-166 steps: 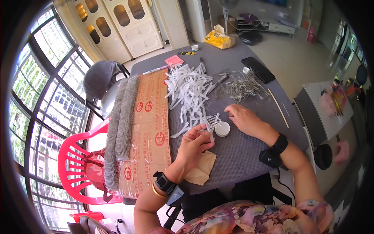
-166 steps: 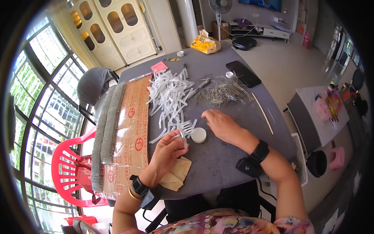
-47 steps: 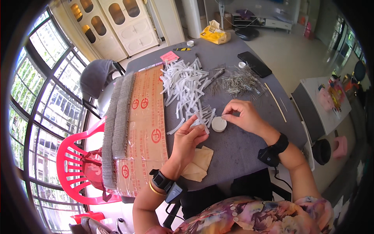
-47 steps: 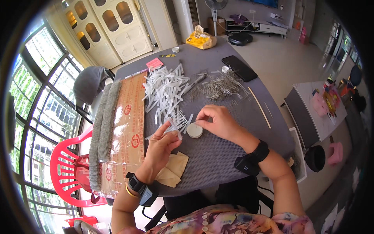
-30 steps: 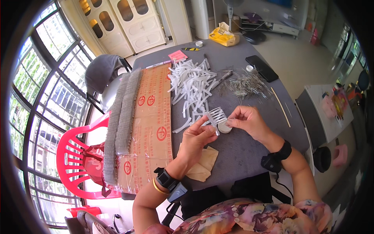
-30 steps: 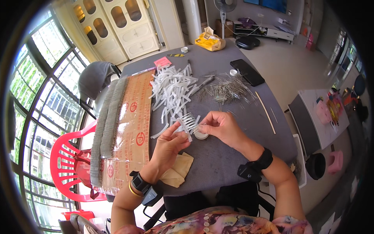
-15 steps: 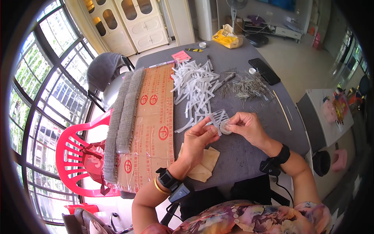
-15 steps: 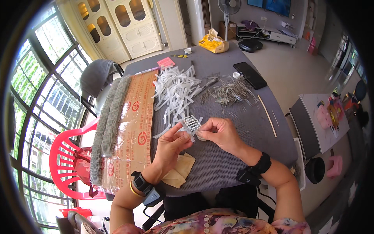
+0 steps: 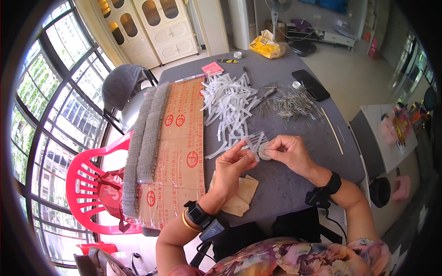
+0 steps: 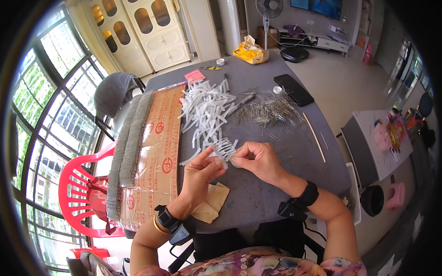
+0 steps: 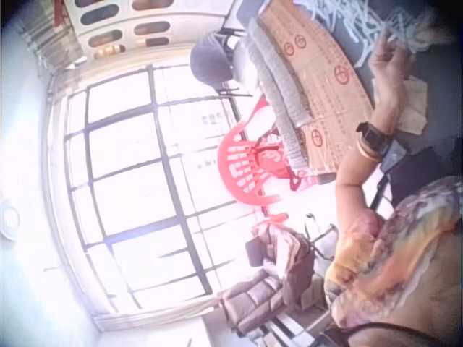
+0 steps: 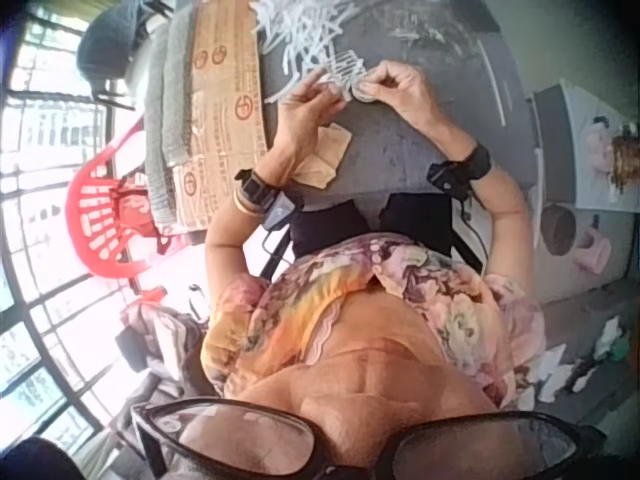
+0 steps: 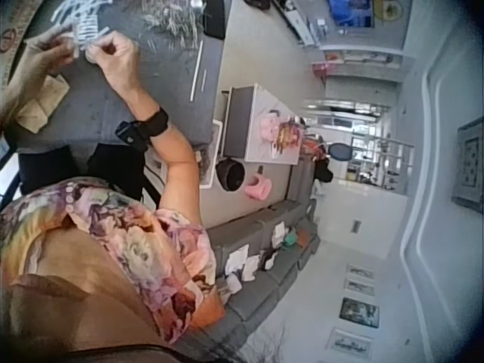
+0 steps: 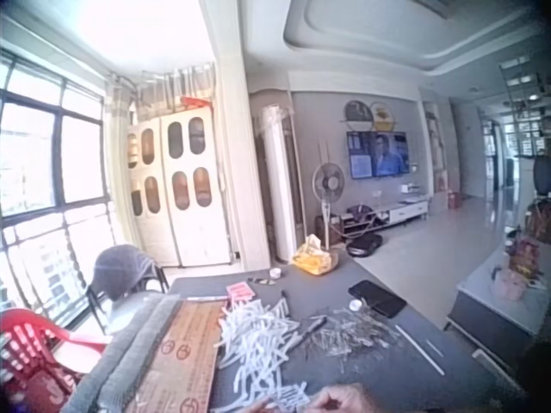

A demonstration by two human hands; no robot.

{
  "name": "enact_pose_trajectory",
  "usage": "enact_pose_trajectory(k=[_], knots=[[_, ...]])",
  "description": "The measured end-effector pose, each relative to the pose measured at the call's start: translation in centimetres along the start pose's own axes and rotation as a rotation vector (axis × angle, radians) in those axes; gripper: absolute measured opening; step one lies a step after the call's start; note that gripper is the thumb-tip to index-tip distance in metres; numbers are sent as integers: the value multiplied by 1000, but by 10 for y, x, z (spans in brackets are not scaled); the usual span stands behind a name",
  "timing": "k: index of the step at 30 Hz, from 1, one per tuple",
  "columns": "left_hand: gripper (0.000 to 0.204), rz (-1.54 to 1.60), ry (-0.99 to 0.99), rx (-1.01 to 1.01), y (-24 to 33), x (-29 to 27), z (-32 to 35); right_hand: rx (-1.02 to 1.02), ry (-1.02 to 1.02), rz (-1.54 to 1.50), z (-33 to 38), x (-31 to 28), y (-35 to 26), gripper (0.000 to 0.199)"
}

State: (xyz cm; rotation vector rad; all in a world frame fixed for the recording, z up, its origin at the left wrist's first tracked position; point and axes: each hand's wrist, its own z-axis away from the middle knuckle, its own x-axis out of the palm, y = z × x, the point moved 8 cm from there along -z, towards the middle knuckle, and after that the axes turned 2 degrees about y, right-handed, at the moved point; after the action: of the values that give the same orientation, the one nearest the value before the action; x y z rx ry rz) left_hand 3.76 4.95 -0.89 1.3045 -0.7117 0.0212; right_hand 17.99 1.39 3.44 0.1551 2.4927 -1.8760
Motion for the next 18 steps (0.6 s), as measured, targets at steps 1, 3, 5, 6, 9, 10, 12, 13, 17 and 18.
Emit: enact_pose_trajectory(k=[1, 3, 5, 6, 9, 10, 12, 13, 17, 18], knots=[[40, 3, 4, 5, 1, 1, 0, 0, 1, 0, 0, 0, 0, 8], [40, 13, 9, -11, -1, 0, 0, 8, 6, -55, 0, 0, 1, 8], [40, 25, 15, -28, -2, 0, -1, 14, 6, -64, 0, -1, 1, 8], [40, 45, 10, -41, -2, 2, 0, 22, 5, -73, 0, -1, 1, 8], [39, 79, -8, -63, -4, 1, 0, 61, 8, -141, 0, 0, 4, 8], [39, 93, -22, -73, -5, 1, 0, 61, 6, -141, 0, 0, 5, 8], [39, 88, -17, -72, -6, -1, -1, 47, 12, -111, -1, 0, 6, 8], [39, 81, -11, -70, -7, -2, -1, 48, 11, -110, -1, 0, 7, 8], [38, 37, 3, -25, 0, 1, 1, 23, -6, -66, 0, 1, 3, 8], [38, 9, 11, -4, 2, 0, 2, 47, -15, -72, 1, 2, 5, 8]])
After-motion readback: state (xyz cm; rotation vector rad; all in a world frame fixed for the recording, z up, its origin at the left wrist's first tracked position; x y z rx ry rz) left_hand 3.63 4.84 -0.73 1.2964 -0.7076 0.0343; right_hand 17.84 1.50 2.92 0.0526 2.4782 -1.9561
